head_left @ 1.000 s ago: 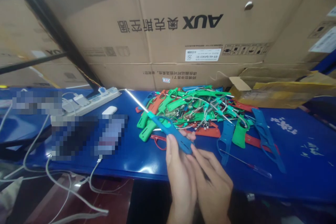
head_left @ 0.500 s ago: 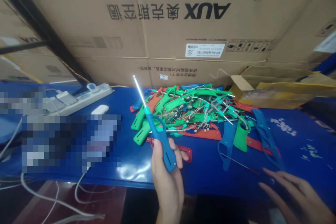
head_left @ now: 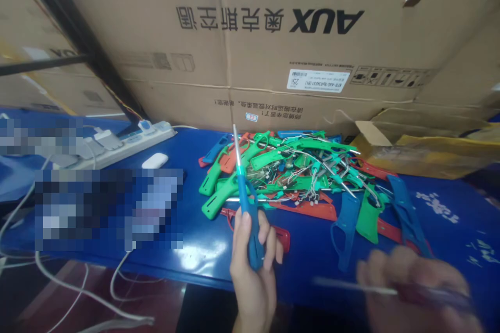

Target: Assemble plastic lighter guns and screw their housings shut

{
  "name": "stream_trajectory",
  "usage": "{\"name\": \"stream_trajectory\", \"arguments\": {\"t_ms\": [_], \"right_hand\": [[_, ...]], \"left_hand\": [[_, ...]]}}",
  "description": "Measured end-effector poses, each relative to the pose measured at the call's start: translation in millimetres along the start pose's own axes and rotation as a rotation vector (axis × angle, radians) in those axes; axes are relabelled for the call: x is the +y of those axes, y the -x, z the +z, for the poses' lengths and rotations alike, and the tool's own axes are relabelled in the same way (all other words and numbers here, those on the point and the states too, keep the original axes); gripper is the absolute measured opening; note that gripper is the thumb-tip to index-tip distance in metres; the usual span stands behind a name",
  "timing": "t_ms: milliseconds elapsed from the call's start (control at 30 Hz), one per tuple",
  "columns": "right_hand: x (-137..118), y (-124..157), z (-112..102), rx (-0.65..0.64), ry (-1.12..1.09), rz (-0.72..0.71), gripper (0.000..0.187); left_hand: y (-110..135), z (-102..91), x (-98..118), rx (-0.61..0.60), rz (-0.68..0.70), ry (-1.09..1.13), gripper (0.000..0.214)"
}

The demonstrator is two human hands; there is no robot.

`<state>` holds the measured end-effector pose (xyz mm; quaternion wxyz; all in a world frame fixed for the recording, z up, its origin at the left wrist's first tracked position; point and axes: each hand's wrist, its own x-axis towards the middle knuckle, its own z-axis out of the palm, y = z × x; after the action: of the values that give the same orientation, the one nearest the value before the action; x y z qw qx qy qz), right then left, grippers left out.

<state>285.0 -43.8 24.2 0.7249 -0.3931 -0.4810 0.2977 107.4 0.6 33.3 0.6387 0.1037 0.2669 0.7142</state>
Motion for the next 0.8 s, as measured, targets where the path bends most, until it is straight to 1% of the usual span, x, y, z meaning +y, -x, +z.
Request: {"name": "stream_trajectory", "arguments": {"t_ms": [33, 100, 167, 233, 300, 400, 567, 700, 800], "right_hand": [[2, -2, 14, -0.044, -0.082, 0.026, 0.023], [8, -2, 33, -0.121, -0.153, 0.098, 0.018], [16, 0, 41, -0.152, -0.152, 0.165, 0.012], [22, 3, 41, -0.146, -0.125, 0.199, 0.009], [24, 4, 38, -0.153, -0.093, 0.206, 0.012], [22, 1, 35, -0.185, -0.089, 0.200, 0.011], [22, -1, 35, -0.235, -0.109, 0.255, 0.015], [25, 1, 35, -0.247, -0.133, 0.224, 0.014], [25, 2, 37, -0.259, -0.161, 0.192, 0.017]], "left_hand": [[0, -0.7, 0, -0.006, -0.012, -0.009, 0.028], [0, -1.4, -1, -0.005, -0.026, -0.028, 0.029], [0, -0.7, -1, 0.003, -0.036, -0.047, 0.029], [0, 0.7, -2, 0.011, -0.053, -0.061, 0.029], [0, 2.1, -2, 0.014, -0.072, -0.065, 0.028], [0, 3.0, -2, 0.021, -0.092, -0.079, 0.029], [-1, 3.0, -1, -0.007, -0.103, -0.085, 0.032], [-2, 3.2, -1, -0.011, -0.100, -0.075, 0.029], [-2, 3.1, -2, -0.015, -0.103, -0.078, 0.029]]}}
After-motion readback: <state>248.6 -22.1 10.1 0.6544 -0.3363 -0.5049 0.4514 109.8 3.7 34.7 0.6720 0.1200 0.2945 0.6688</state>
